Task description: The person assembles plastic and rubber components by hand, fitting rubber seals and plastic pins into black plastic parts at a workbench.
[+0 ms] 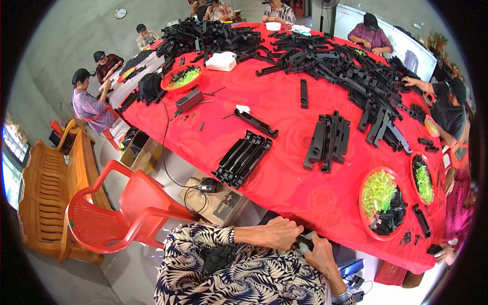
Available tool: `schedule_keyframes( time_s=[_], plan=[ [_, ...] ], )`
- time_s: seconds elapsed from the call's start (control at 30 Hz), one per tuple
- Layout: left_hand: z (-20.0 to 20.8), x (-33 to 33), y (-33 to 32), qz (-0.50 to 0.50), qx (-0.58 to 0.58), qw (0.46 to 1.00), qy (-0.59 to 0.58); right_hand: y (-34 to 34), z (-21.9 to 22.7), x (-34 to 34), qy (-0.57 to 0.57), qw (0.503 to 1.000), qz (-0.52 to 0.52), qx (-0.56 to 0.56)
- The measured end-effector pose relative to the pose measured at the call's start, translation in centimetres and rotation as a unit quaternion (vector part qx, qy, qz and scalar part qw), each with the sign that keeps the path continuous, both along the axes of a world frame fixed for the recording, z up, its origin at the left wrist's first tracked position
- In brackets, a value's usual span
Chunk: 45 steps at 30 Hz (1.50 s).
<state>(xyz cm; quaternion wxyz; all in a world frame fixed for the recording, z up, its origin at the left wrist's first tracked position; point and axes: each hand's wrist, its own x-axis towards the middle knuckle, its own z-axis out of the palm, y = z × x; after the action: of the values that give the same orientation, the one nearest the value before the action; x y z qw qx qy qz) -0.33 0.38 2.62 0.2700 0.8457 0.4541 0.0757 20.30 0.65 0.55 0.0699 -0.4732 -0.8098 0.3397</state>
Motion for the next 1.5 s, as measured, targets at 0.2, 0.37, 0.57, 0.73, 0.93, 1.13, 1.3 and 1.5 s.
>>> schedule_keyframes(
  time_s=[0.2, 0.37, 0.57, 0.73, 0.93, 1.13, 1.3, 1.5],
  plan=[
    [-0.3, -0.3, 0.6, -0.001, 0.030, 0.998, 0.056, 0.3, -2.0, 0.3, 0.055, 0.997, 0.013, 0.045],
    [1.3, -2.1, 3.6, -0.056, -0.086, 0.993, -0.057, 2.8, -1.0, -0.1, 0.150, 0.988, 0.030, 0.025],
    [4.5, -4.3, 5.6, -0.053, -0.138, 0.989, 0.003, 4.6, 1.8, 0.6, 0.124, 0.992, -0.012, -0.014],
    [1.9, -4.9, 4.2, 0.002, -0.176, 0.972, -0.156, 4.7, 2.6, 1.5, 0.189, 0.981, 0.011, -0.038],
    [0.6, -3.9, 0.8, 0.210, -0.271, 0.894, -0.287, 5.5, 5.3, 2.7, 0.179, 0.920, -0.115, 0.329],
    [-2.7, -0.1, -1.1, 0.363, -0.221, 0.804, -0.416, 3.7, 4.5, 1.9, 0.201, 0.912, -0.151, 0.324],
    [-2.1, 1.4, -1.6, 0.354, -0.213, 0.802, -0.432, 3.1, 3.2, 0.1, 0.247, 0.921, -0.139, 0.269],
    [-2.2, 1.1, -1.5, 0.364, -0.329, 0.696, -0.524, 3.1, 2.0, -0.8, 0.270, 0.926, -0.115, 0.239]
  ],
)
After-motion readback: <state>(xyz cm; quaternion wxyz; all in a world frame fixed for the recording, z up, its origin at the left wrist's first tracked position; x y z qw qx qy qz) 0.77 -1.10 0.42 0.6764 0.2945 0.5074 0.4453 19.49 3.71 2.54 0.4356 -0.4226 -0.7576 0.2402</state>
